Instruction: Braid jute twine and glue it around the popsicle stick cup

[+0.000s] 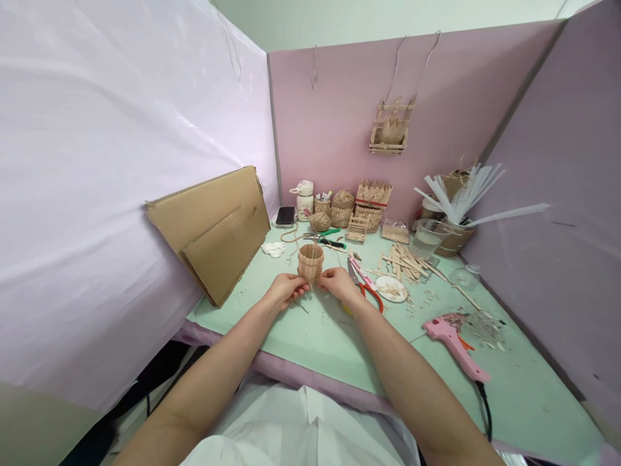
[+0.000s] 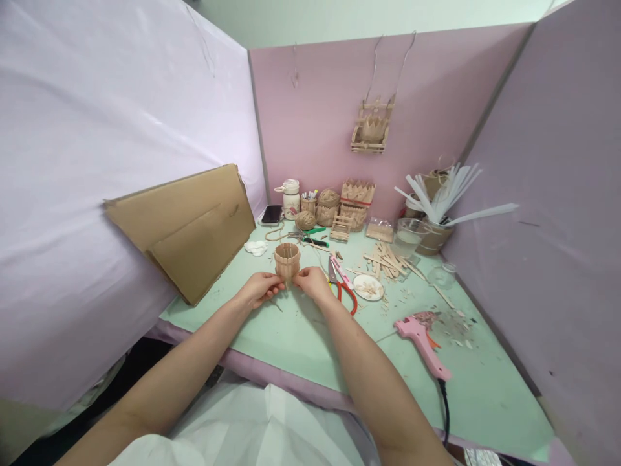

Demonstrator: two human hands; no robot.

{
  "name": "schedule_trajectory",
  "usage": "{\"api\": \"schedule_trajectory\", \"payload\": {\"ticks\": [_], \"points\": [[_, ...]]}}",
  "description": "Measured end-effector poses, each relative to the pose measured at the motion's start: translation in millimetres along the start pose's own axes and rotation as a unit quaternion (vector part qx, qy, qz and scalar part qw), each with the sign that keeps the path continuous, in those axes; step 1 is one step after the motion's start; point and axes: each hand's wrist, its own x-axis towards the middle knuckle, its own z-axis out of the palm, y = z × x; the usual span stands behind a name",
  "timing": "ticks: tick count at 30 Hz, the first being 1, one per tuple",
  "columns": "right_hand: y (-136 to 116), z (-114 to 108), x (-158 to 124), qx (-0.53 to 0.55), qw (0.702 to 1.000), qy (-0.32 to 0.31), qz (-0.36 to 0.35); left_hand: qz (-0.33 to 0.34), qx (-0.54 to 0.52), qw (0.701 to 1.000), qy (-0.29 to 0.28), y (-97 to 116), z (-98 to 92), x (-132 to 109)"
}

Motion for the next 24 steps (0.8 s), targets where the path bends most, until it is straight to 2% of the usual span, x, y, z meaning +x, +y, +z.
{"api": "schedule_trajectory", "payload": {"ticks": [7, 12, 16, 21, 22, 24], "points": [[6.7, 4.3, 3.9, 0.008, 1.000, 0.002, -0.006, -0.002, 0.010, 1.000, -0.005, -0.9, -0.1, 2.0], [2.1, 0.3, 0.9, -0.055, 0.998, 0.034, -0.026, 0.015, 0.046, 0.999, -0.010, 0.6, -5.8, -0.9], [0.3, -7.9, 0.8, -0.132, 0.985, 0.097, -0.045, 0.084, 0.126, 0.988, 0.031, 2.9, -17.1, 4.6], [4.7, -16.5, 7.2, -0.115, 0.980, 0.149, -0.058, 0.229, 0.092, 0.963, 0.109, 4.4, -23.1, 19.4], [5.0, -18.1, 8.5, -0.092, 0.980, 0.166, -0.057, 0.254, 0.095, 0.957, 0.107, 3.7, -22.1, 20.8], [4.2, -21.6, 10.7, -0.024, 0.976, 0.210, -0.057, 0.283, 0.125, 0.949, 0.060, 1.4, -18.4, 21.1]]}}
